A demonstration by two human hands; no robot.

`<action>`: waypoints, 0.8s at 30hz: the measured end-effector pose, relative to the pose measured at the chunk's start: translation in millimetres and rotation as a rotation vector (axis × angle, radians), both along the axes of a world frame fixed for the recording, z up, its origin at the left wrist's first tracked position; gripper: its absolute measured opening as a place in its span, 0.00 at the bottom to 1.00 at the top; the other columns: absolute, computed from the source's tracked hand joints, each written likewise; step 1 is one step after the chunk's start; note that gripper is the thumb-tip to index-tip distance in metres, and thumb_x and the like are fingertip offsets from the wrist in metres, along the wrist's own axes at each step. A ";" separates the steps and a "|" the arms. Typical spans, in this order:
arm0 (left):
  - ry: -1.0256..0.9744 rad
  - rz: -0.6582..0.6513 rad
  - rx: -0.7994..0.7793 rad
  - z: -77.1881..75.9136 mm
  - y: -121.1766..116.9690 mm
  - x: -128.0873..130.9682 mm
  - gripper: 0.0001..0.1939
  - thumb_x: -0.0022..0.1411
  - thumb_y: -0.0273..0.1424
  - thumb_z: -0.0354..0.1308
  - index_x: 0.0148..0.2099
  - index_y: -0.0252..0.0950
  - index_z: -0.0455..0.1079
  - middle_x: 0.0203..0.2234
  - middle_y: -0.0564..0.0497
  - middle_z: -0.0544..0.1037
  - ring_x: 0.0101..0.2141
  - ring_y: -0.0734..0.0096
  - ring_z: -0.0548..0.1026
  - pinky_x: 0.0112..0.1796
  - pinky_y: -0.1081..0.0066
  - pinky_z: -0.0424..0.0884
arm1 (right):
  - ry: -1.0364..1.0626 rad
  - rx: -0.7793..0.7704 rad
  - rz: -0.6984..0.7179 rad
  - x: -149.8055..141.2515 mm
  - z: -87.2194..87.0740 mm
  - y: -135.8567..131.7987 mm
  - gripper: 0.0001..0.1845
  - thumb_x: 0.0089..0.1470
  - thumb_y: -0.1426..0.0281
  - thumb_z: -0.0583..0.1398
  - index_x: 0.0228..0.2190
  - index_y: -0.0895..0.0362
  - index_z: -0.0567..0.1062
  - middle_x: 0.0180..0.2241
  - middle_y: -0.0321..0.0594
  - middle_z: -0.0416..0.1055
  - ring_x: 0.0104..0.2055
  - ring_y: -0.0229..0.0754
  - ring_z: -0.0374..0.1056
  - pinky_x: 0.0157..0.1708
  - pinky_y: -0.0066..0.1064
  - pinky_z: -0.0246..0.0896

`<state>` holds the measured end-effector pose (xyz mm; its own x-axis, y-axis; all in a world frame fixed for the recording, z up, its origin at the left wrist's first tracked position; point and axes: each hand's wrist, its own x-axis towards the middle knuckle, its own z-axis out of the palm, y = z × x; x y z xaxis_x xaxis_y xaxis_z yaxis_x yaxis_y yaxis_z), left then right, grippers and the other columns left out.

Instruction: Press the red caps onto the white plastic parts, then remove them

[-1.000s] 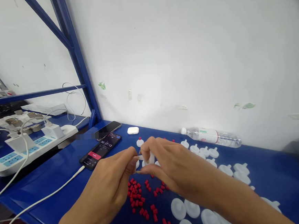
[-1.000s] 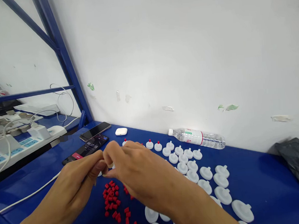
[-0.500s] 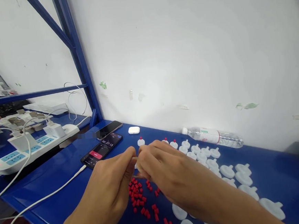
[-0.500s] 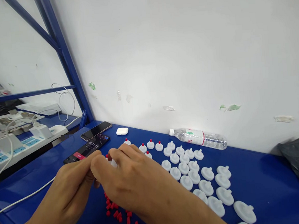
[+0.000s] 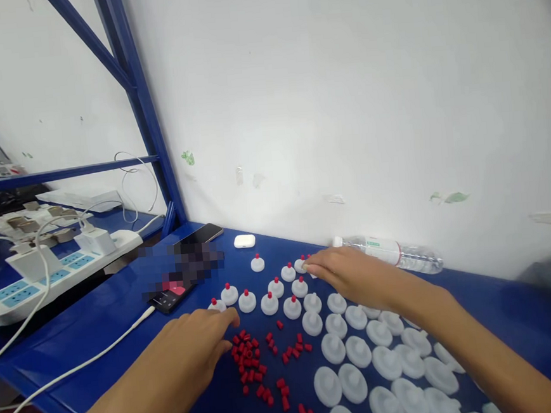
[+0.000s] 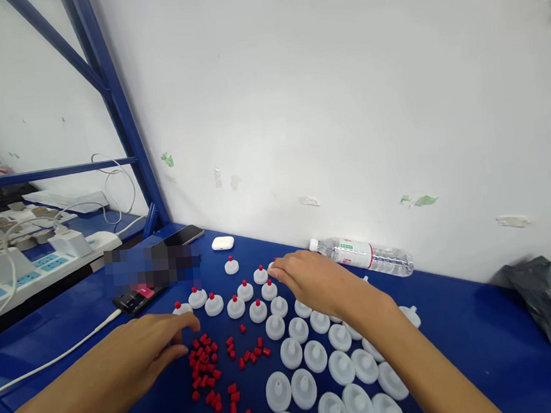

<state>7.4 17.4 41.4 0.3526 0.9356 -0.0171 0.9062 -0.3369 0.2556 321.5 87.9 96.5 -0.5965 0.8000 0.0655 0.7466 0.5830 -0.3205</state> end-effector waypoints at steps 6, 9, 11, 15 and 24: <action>0.017 -0.036 -0.068 -1.5 6.2 10.4 0.11 0.70 0.26 0.50 0.42 0.45 0.72 0.37 0.53 0.81 0.38 0.61 0.79 0.37 0.64 0.64 | -0.055 -0.062 -0.024 3.4 -7.8 2.8 0.23 0.72 0.58 0.50 0.40 0.53 0.82 0.37 0.43 0.80 0.41 0.49 0.75 0.42 0.37 0.65; 0.029 -0.018 -0.085 4.7 5.7 15.1 0.11 0.71 0.27 0.49 0.38 0.43 0.72 0.34 0.52 0.80 0.37 0.61 0.79 0.36 0.65 0.63 | -0.051 -0.046 -0.030 3.1 -5.8 4.1 0.19 0.70 0.62 0.52 0.43 0.53 0.82 0.39 0.44 0.80 0.44 0.50 0.75 0.43 0.37 0.65; 0.031 -0.021 -0.081 7.3 5.4 16.4 0.12 0.71 0.27 0.49 0.38 0.43 0.72 0.34 0.51 0.80 0.37 0.61 0.79 0.36 0.65 0.64 | -0.048 -0.036 -0.040 2.7 -2.4 3.5 0.17 0.69 0.63 0.53 0.44 0.53 0.82 0.41 0.45 0.80 0.45 0.50 0.75 0.43 0.38 0.65; 0.029 -0.024 -0.060 8.9 6.7 17.8 0.13 0.70 0.25 0.49 0.39 0.43 0.74 0.33 0.50 0.80 0.37 0.62 0.79 0.37 0.68 0.64 | -0.082 -0.023 -0.045 0.0 3.6 -1.5 0.13 0.64 0.63 0.60 0.45 0.54 0.82 0.46 0.47 0.78 0.50 0.54 0.72 0.46 0.41 0.65; 0.058 -0.004 -0.056 14.2 4.9 22.2 0.14 0.72 0.29 0.46 0.37 0.41 0.72 0.32 0.48 0.79 0.33 0.61 0.77 0.34 0.67 0.63 | -0.083 -0.165 -0.019 -5.1 -6.0 0.9 0.06 0.59 0.71 0.63 0.34 0.53 0.82 0.39 0.40 0.79 0.41 0.47 0.74 0.37 0.36 0.64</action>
